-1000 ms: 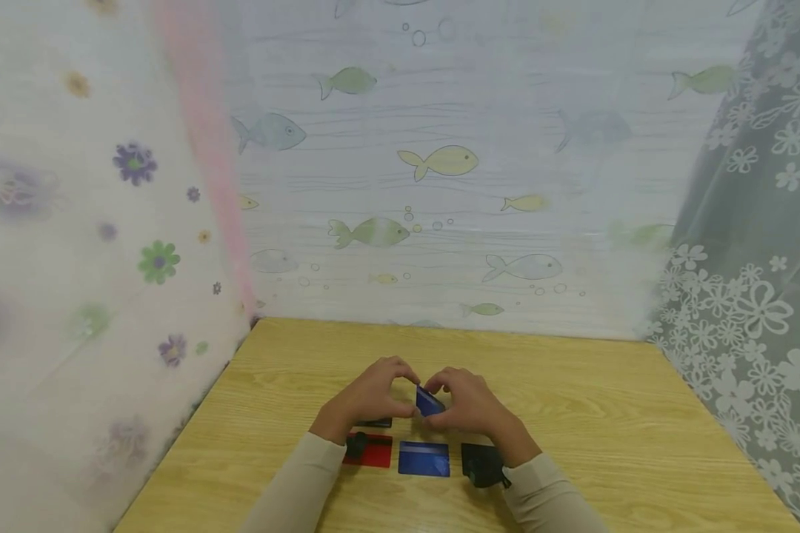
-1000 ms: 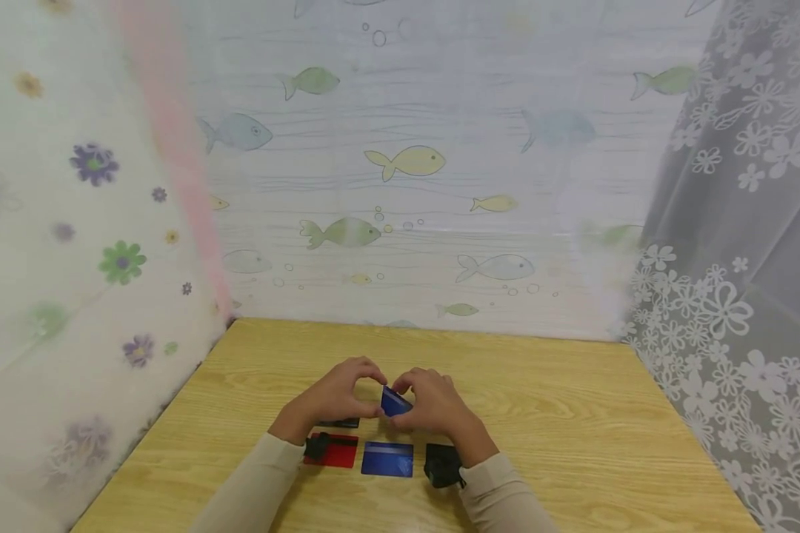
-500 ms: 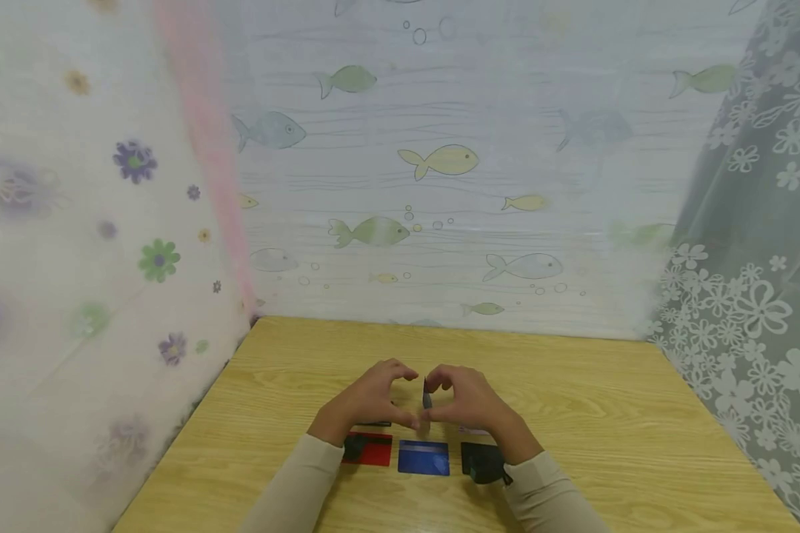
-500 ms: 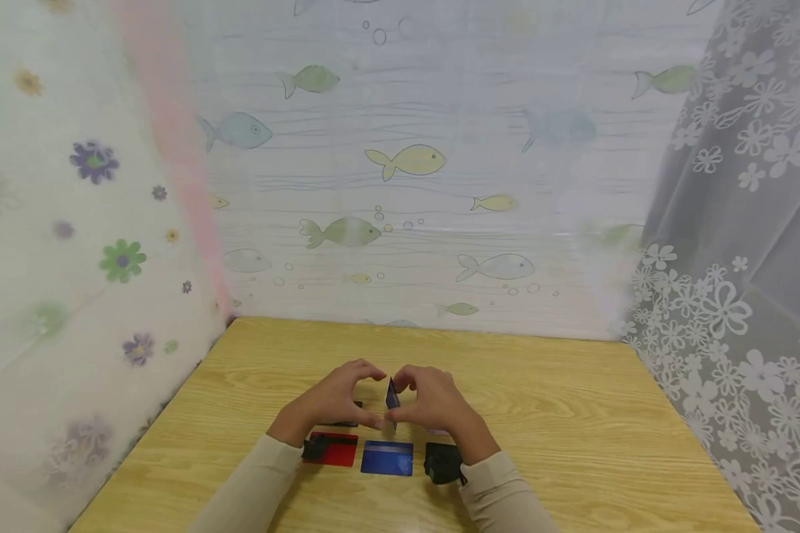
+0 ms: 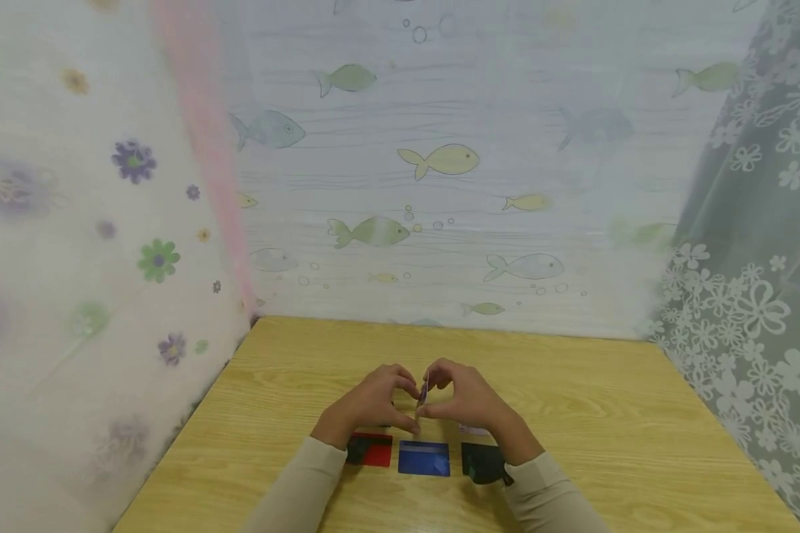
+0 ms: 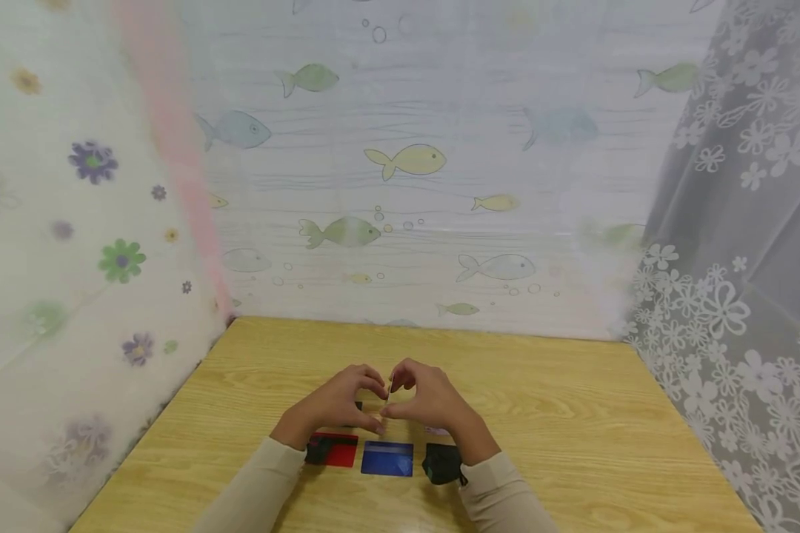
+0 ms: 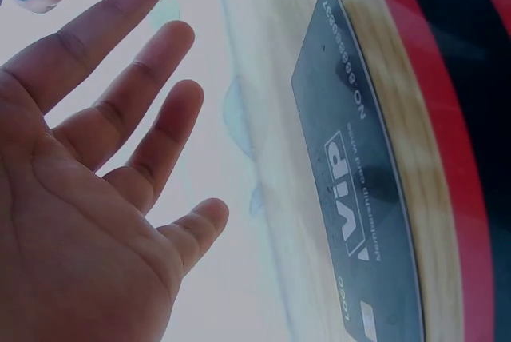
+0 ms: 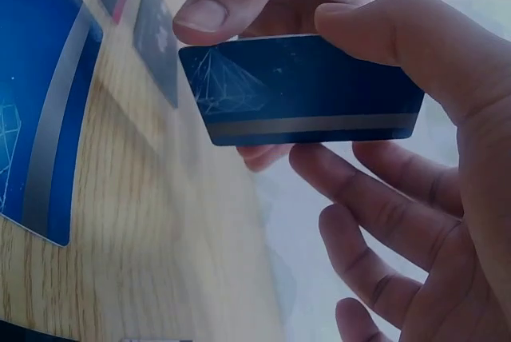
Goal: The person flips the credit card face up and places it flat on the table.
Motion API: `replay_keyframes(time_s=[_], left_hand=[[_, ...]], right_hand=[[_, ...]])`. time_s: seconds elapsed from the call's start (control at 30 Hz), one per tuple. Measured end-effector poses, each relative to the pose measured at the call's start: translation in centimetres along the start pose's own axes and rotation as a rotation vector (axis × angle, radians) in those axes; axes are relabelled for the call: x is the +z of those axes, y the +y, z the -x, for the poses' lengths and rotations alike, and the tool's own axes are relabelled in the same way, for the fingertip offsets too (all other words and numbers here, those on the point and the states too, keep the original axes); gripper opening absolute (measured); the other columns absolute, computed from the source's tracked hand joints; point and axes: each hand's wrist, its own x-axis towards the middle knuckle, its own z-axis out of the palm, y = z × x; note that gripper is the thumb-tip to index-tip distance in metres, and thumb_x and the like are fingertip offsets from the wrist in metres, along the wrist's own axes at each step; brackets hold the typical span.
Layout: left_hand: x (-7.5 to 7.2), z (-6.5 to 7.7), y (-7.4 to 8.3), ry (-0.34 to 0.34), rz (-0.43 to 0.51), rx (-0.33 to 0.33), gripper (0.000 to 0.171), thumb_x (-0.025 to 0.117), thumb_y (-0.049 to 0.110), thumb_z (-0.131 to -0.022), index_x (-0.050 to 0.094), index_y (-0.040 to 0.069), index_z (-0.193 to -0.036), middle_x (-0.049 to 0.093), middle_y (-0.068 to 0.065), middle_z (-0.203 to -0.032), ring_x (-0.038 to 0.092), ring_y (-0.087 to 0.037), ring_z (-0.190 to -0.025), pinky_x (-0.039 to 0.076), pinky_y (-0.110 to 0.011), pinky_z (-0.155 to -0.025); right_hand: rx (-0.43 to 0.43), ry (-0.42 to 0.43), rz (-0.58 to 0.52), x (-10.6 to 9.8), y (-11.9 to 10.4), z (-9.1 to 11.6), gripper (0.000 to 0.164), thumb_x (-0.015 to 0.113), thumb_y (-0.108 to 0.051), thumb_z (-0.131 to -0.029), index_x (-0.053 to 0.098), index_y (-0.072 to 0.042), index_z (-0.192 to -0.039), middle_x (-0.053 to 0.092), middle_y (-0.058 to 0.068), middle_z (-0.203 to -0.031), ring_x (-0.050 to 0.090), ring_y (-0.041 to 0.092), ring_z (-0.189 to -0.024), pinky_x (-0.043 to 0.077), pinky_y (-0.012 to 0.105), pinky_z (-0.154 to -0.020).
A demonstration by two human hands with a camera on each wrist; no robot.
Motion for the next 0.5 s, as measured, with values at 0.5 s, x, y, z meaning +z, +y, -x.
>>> replay_keyframes(time_s=[0.5], left_hand=[[-0.2, 0.3, -0.1, 0.04, -0.011, -0.026, 0.041, 0.093, 0.042, -0.074, 0.076, 0.021, -0.105, 0.064, 0.004, -0.125, 0.053, -0.024, -0.123, 0.047, -0.048, -0.103]], right_hand=[[0.057, 0.011, 0.046, 0.0, 1.1, 0.6, 0.046, 0.089, -0.042, -0.08, 0.064, -0.025, -0.115, 0.066, -0.009, -0.114, 0.062, 0.022, -0.111, 0.053, 0.046, -0.092]])
